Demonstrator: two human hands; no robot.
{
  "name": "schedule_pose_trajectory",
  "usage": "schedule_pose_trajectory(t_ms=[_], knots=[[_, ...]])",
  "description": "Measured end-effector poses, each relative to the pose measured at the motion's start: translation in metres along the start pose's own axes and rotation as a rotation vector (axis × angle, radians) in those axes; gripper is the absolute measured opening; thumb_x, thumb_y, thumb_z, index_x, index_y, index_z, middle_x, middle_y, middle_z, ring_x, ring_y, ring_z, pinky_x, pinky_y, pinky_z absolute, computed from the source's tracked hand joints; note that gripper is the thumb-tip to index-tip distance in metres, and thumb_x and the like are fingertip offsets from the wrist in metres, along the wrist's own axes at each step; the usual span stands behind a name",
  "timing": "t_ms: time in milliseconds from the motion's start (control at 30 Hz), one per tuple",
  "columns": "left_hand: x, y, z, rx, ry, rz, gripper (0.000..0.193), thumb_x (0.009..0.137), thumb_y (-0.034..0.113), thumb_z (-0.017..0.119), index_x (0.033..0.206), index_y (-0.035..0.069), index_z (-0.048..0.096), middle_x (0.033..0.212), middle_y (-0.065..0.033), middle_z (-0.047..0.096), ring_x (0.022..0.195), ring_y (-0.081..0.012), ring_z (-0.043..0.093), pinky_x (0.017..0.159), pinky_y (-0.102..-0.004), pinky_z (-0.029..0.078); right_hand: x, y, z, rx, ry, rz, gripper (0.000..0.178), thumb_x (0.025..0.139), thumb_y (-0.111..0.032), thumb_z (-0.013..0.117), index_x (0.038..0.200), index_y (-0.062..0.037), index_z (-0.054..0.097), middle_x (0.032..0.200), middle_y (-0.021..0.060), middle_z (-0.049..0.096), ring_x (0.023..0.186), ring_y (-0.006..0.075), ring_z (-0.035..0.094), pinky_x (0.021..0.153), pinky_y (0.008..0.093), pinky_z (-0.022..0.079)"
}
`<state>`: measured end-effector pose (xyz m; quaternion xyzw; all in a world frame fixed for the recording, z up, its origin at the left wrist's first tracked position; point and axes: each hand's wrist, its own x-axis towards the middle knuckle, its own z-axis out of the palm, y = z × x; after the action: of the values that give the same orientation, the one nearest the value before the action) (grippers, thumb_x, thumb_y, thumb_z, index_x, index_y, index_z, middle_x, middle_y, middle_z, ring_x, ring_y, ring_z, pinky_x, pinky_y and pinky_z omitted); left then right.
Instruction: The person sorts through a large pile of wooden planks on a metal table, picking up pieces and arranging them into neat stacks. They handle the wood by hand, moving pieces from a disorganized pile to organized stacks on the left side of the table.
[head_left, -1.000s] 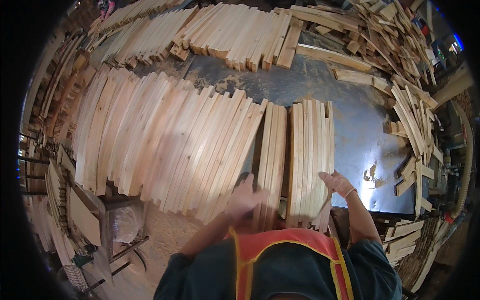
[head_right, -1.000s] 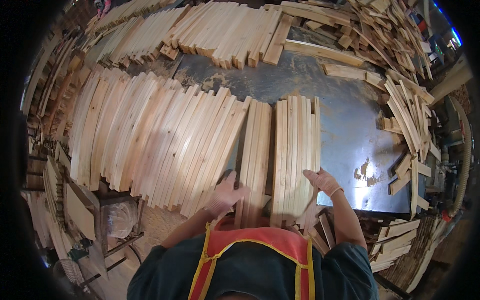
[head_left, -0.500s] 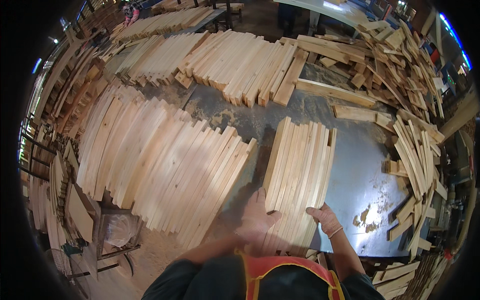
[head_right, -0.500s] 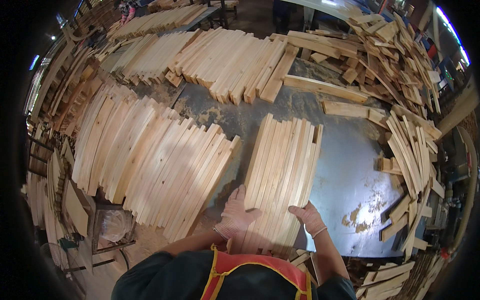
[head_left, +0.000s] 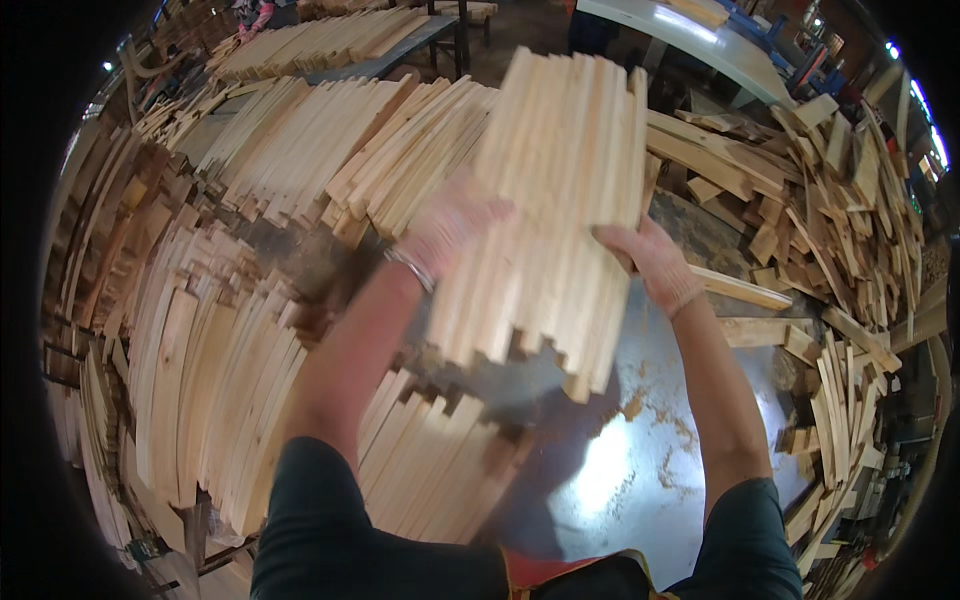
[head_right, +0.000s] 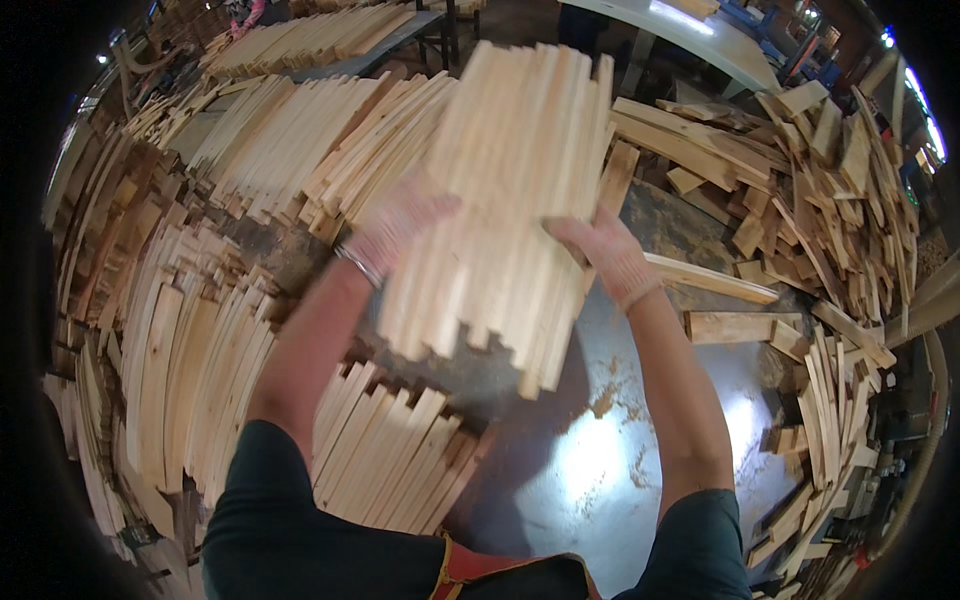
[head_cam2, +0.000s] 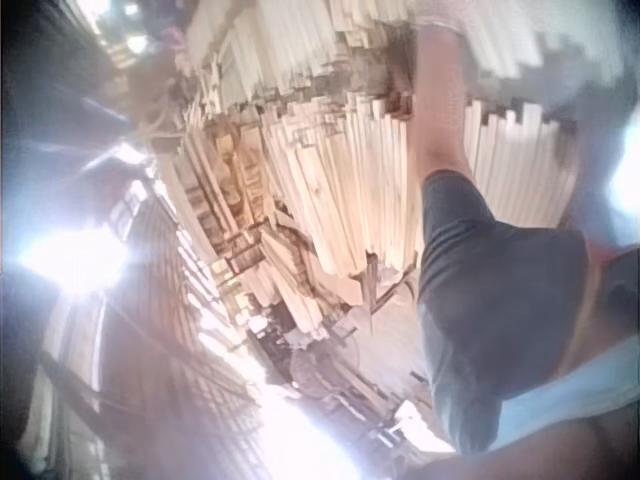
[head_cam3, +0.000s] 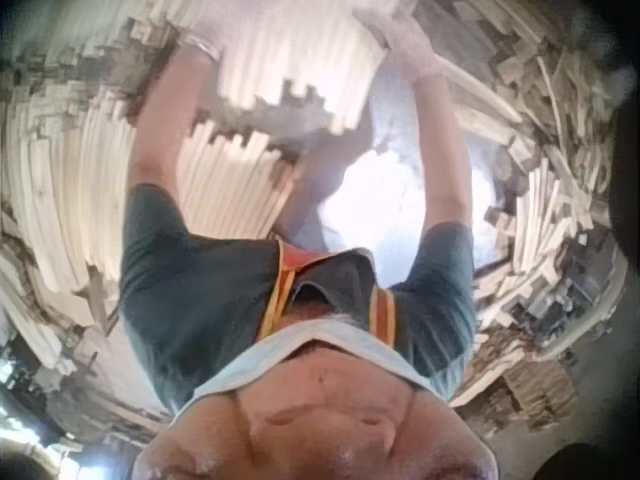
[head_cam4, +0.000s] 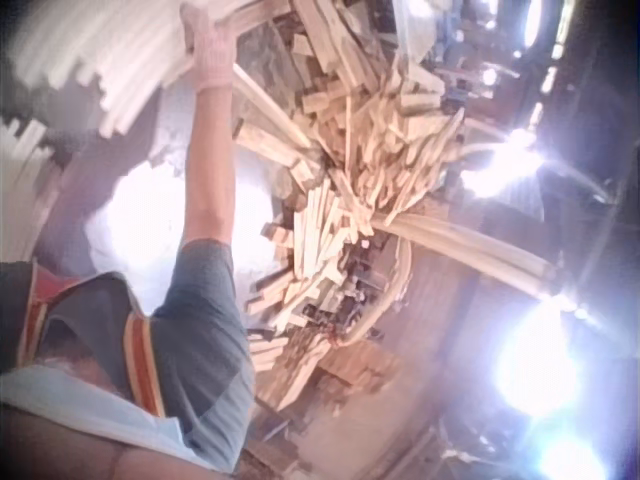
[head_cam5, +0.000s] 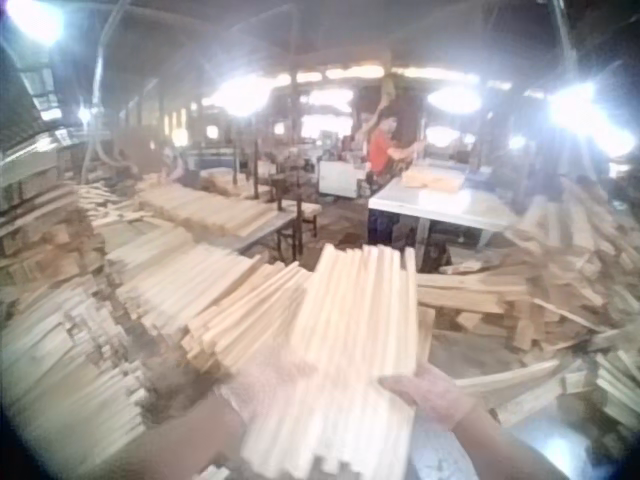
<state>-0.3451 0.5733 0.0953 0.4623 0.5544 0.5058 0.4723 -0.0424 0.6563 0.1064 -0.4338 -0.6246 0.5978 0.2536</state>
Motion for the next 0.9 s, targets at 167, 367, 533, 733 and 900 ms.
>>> schedule_pose_trajectory(t_ms=[167,367,533,733,900], knots=[[0.104,-0.017,-0.12,1.032,0.217,0.054,0.085,0.094,0.051,0.075,0.156,-0.001,0.048,0.151,-0.0226,0.06,0.14,-0.0317,0.056,0.12,-0.0413,0.042,0.138,0.002,0.086,0.069,-0.125,0.046,0.073,0.088,-0.04,0.081,0.134,0.012,0.056,0.088,0.0079,0.062,0.076,0.0141,0.059,0.065,0.0303,0.05],[0.084,-0.047,-0.146,1.399,0.301,-0.132,0.073,0.094,0.055,0.066,0.149,0.007,0.058,0.152,-0.0189,0.058,0.142,-0.0364,0.053,0.119,-0.0441,0.043,0.132,0.051,0.136,0.001,-0.232,0.018,0.082,0.092,-0.031,0.081,0.154,0.0082,0.046,0.125,0.0175,0.068,0.117,0.0224,0.066,0.101,0.0313,0.053],[-0.148,-0.084,-0.135,1.467,0.666,0.307,0.067,0.085,0.03,0.083,0.144,0.008,0.06,0.146,-0.0164,0.059,0.135,-0.0389,0.055,0.11,-0.0499,0.049,-0.063,0.093,0.067,0.159,-0.098,0.123,0.08,0.099,-0.019,0.072,0.165,0.0035,0.033,0.131,0.0111,0.066,0.123,0.021,0.062,0.106,0.0338,0.05],[-0.478,-0.114,-0.096,1.278,1.155,-0.465,0.078,0.094,0.034,0.077,0.159,0.004,0.048,0.161,-0.0243,0.047,0.147,-0.0418,0.046,0.12,-0.0492,0.042,-0.322,0.233,0.068,0.364,-0.124,0.305,0.074,0.102,-0.021,0.073,0.164,0.0016,0.039,0.12,0.0025,0.067,0.109,0.0109,0.062,0.098,0.0285,0.052],[-0.716,-0.255,-0.108,-0.051,1.689,-0.428,0.065,0.097,0.048,0.075,0.146,0.009,0.06,0.149,-0.012,0.062,0.133,-0.0342,0.06,0.112,-0.0505,0.049,-0.405,0.247,0.154,0.063,-0.485,0.536,0.098,0.096,-0.034,0.078,0.168,0.0033,0.024,0.114,0.0091,0.07,0.108,0.0172,0.064,0.101,0.0306,0.051]])
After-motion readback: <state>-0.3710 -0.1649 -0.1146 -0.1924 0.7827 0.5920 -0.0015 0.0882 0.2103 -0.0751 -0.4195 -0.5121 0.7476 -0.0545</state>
